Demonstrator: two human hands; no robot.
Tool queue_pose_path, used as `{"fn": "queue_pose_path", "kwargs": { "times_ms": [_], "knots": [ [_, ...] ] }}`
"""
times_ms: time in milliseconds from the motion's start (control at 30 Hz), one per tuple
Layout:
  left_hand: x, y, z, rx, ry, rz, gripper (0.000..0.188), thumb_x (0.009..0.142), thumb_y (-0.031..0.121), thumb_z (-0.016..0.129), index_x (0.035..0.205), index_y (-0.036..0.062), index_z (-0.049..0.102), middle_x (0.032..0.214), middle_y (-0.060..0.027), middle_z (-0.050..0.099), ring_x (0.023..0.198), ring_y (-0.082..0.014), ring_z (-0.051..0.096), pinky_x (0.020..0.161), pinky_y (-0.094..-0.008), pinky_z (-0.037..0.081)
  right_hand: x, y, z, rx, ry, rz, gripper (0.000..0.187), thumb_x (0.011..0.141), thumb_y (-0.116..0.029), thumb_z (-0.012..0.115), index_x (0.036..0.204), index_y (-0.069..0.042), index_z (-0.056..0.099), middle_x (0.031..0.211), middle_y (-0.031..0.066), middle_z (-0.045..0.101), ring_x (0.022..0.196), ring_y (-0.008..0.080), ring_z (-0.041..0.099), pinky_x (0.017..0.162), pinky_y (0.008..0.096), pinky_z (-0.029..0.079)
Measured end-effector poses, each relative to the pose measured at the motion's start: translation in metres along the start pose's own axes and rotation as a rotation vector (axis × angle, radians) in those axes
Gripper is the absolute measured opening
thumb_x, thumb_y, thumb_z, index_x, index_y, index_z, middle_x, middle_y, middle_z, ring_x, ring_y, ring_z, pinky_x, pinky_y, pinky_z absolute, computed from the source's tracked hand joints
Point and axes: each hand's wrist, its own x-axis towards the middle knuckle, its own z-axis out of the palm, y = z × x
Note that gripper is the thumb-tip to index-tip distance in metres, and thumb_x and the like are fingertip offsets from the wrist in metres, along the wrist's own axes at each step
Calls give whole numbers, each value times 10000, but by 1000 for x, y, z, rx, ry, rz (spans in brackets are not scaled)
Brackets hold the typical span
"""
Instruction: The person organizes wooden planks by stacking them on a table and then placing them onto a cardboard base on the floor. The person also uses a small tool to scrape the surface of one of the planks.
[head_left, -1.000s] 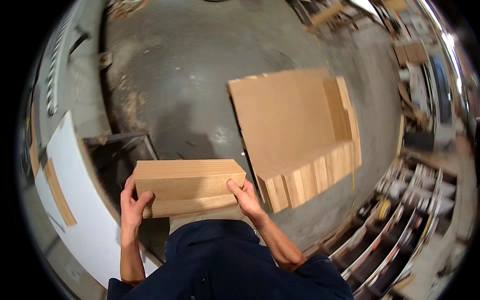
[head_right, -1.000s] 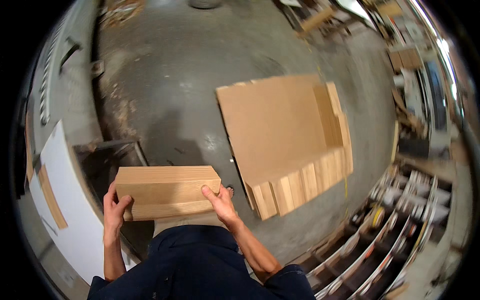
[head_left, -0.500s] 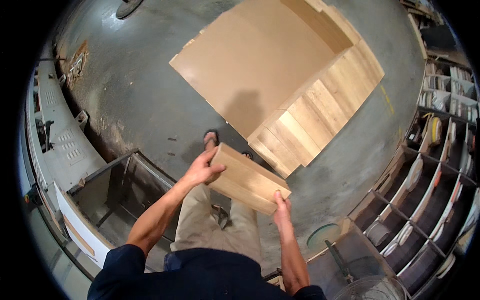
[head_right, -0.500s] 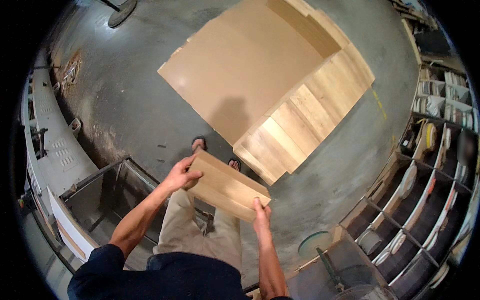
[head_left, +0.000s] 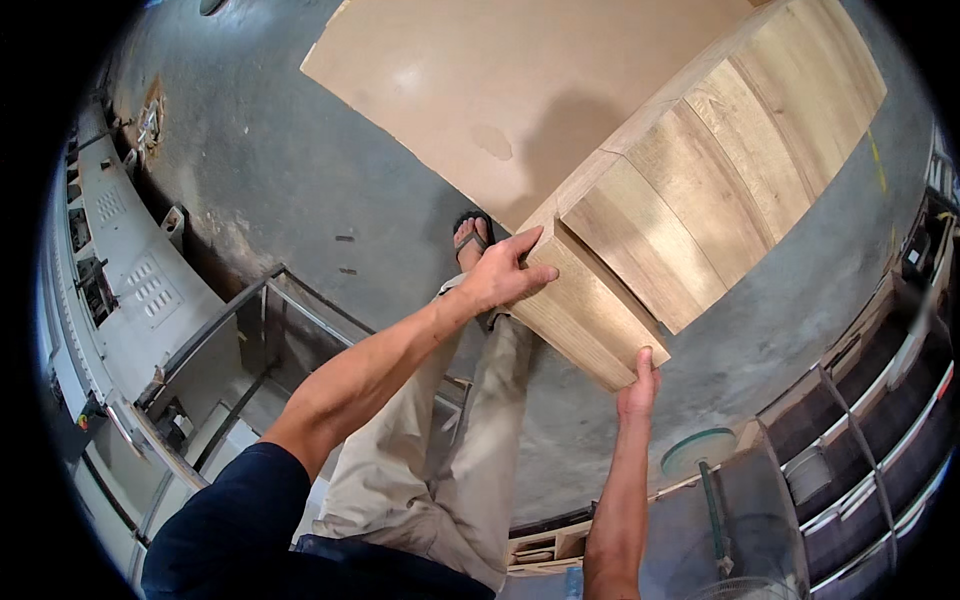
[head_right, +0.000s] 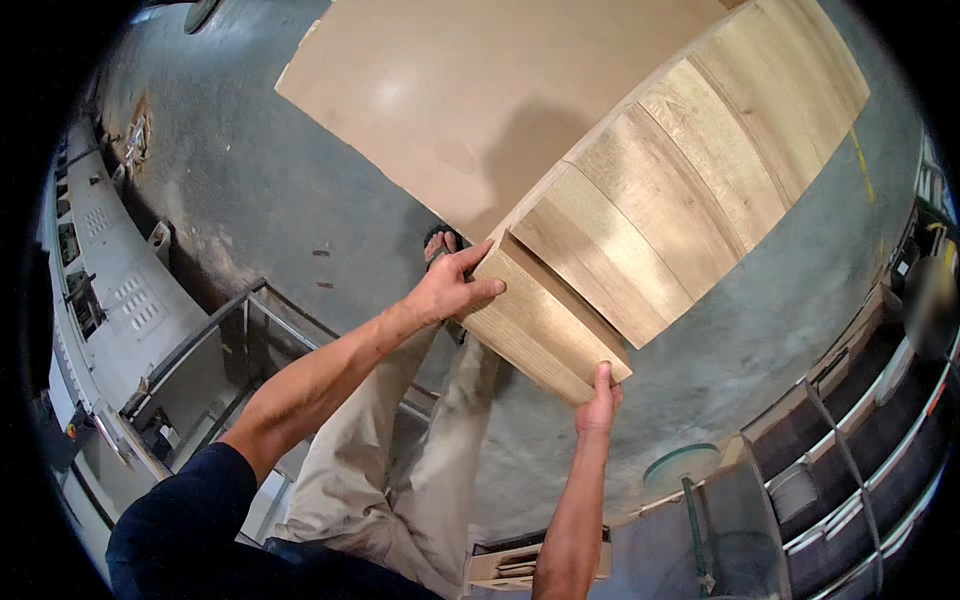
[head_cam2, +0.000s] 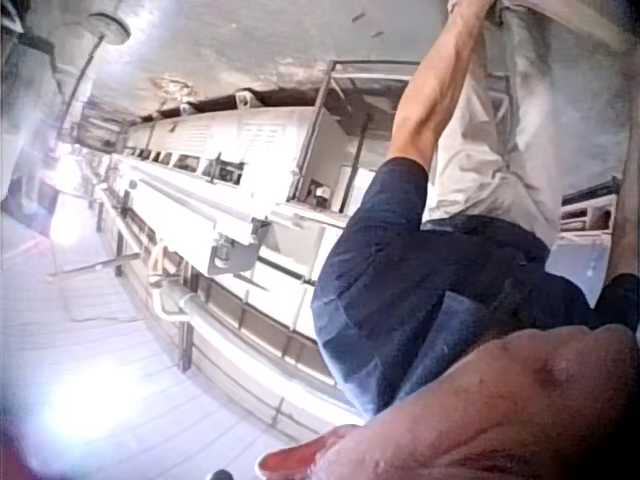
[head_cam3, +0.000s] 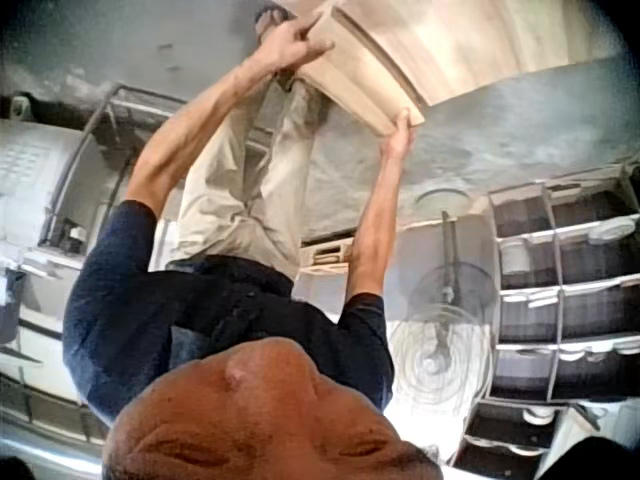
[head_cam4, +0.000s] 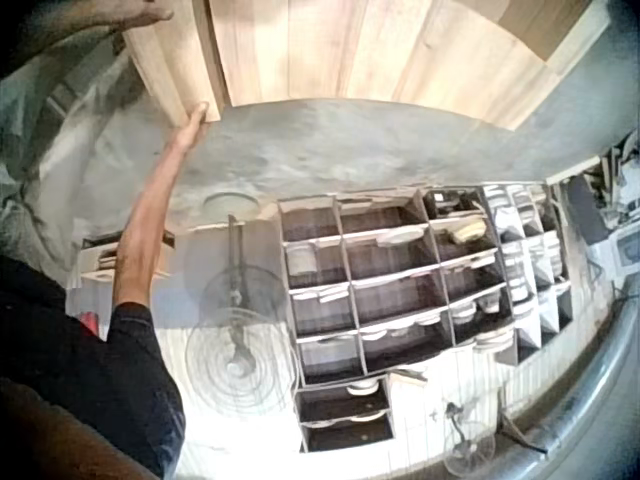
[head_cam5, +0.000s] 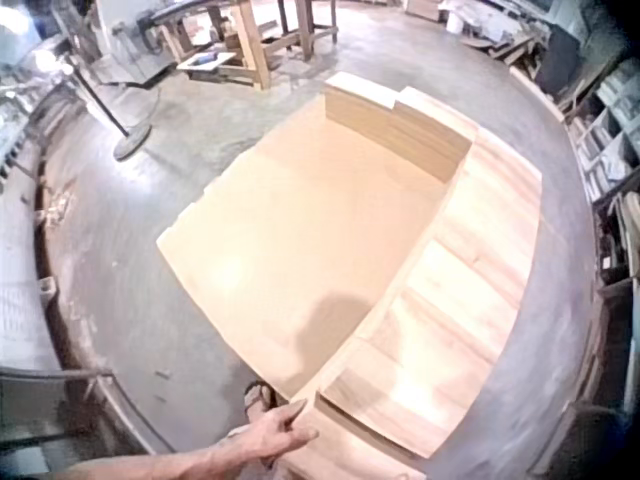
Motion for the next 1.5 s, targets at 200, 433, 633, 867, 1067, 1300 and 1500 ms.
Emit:
{"fn": "queue_pose_path", "kwargs": {
  "times_ms": [200,433,633,867,1067,1300,1500],
  "knots": [
    [13,-12,2,-6,14,-56,560,803,214,708,1281,14,494,1106,-137,633,987,-185,581,881,-301,452,11,0,0,36,-50,-31,550,875,-335,658,1266,7,477,1237,97,548,1122,215,513,959,361,400],
    [17,1,4,58,-18,-162,633,797,246,716,1314,-16,463,1148,-135,630,1050,-190,570,927,-289,430,23,2,-7,49,-66,-29,508,887,-315,648,1245,11,495,1208,93,568,1087,203,534,942,352,410],
    [16,1,3,35,4,-161,618,796,247,707,1311,-4,475,1119,-149,640,1036,-200,579,918,-294,435,25,5,-7,18,-52,-63,524,878,-321,657,1250,8,492,1207,96,565,1092,197,529,940,347,409],
    [18,8,2,93,0,-116,589,775,240,712,1274,-6,518,1214,-177,564,1098,-239,537,958,-317,405,19,0,-3,58,-66,-13,496,894,-241,643,1281,9,461,1227,89,550,1091,187,522,940,335,406],
    [18,4,2,202,57,-41,583,763,266,717,1235,-24,532,1225,-197,543,1153,-285,499,986,-356,387,13,-5,3,54,-48,-57,455,898,-279,639,1226,3,501,1188,79,567,1069,178,529,926,326,400],
    [-9,2,22,489,299,-66,549,798,243,675,1251,-19,507,1224,-211,555,1113,-328,559,911,-370,457,-6,-5,12,-122,207,-276,211,921,-185,597,965,18,641,946,36,640,871,96,537,793,247,426],
    [-12,21,32,334,283,-55,409,820,168,615,1177,-14,536,1132,-171,613,1048,-284,595,871,-335,463,-5,-3,7,-147,310,-209,303,909,-157,609,1116,64,618,1005,48,645,885,110,548,817,255,435]
  ]
}}
